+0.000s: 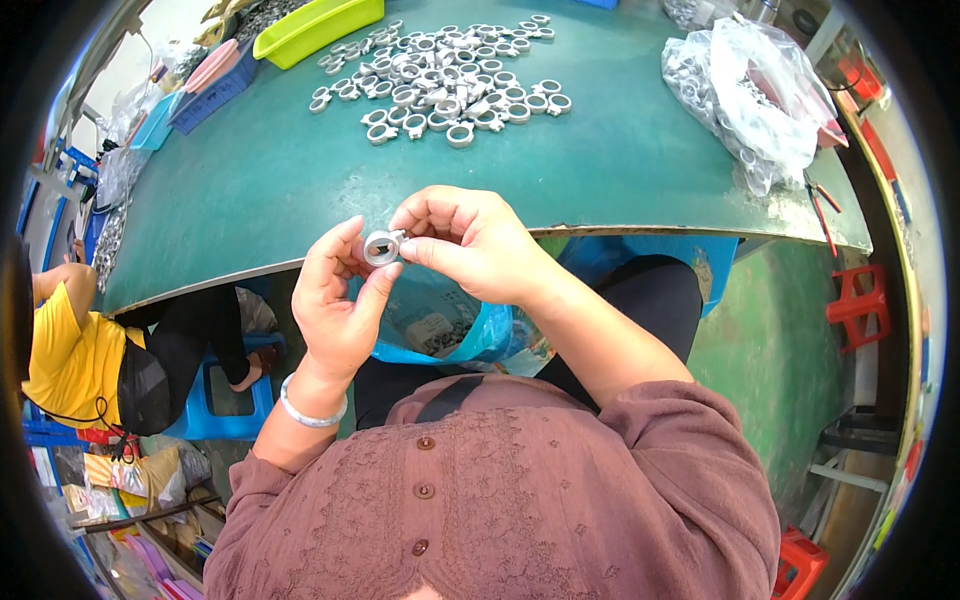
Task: The person holds small metal rings and inserts even smaller components into them by hand, repeating this process for multiple items at a workstation.
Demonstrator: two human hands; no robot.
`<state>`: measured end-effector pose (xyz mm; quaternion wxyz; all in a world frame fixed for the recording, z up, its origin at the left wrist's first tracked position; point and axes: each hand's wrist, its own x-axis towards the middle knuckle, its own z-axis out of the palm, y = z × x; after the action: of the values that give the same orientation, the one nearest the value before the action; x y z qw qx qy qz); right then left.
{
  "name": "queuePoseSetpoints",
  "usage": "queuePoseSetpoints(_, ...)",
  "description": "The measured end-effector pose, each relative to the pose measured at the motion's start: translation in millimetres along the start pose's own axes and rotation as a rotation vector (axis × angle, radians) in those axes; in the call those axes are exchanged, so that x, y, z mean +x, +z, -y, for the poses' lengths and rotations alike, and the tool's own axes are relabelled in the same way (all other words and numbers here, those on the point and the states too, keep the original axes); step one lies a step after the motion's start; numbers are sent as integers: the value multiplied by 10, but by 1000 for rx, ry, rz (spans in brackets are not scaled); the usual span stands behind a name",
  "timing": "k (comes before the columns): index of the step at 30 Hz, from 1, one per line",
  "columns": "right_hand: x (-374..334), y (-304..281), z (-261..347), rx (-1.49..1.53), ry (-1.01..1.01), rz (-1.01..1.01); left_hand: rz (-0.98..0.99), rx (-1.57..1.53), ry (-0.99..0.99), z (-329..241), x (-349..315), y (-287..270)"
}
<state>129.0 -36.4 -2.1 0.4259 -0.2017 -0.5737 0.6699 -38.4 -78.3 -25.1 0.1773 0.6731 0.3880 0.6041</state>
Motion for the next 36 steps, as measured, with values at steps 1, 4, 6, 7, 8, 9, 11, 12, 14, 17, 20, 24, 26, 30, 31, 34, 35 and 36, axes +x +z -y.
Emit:
queuePoseSetpoints(1, -4, 3, 6, -26, -12, -1, 1, 0, -1, 1, -2, 4)
queuePoseSetpoints(4, -11, 5, 15, -67, -29, -3, 1, -15, -11, 15, -13, 9)
queuePoseSetpoints(6, -15, 4, 15, -84, -34, -2, 25, -24, -20, 29, -20, 2)
queuePoseSetpoints(7, -18, 1, 13, -115, -42, -11, 26, -24, -21, 19, -19, 5)
queuePoseSetpoints(8, -21, -1, 11, -147, -50, -21, 55, -103, -79, -6, -19, 6)
queuePoseSetpoints(9, -27, 1, 16, -147, -50, -21, 85, -182, -137, -30, -18, 3)
queuePoseSetpoints(11, -39, 12, 30, -271, -104, -42, 98, -273, -231, -85, -17, -24)
queuePoseSetpoints(12, -39, 6, 25, -270, -104, -42, 112, -364, -326, -100, -16, -32)
queuePoseSetpoints(14, -30, -15, 5, -413, -210, 6, 111, -341, -331, -101, -11, -31)
queuePoseSetpoints(17, -14, -33, -14, -491, -294, 4, 97, -279, -247, -96, -5, -6)
queuePoseSetpoints(20, -28, 4, -21, -342, -202, -26, 76, -175, -88, -66, 2, -4)
queuePoseSetpoints(24, -30, 11, -19, -347, -183, -24, 53, -38, 43, -34, -4, -17)
queuePoseSetpoints(26, -27, 9, -34, -353, -190, -34, 44, -7, 66, -28, -7, -19)
queuePoseSetpoints(30, -22, 10, -28, -365, -187, -37, 18, 58, 131, -6, -16, -21)
queuePoseSetpoints(31, -21, 8, -34, -364, -181, -36, 17, 57, 131, 0, -20, -25)
queuePoseSetpoints(34, -14, 19, -33, -371, -175, -34, 15, 101, 154, 22, -35, -47)
queuePoseSetpoints(35, -9, 26, -29, -377, -175, -34, 12, 120, 168, 29, -42, -57)
queuePoseSetpoints(36, -4, 32, -23, -378, -174, -33, 9, 138, 182, 32, -47, -65)
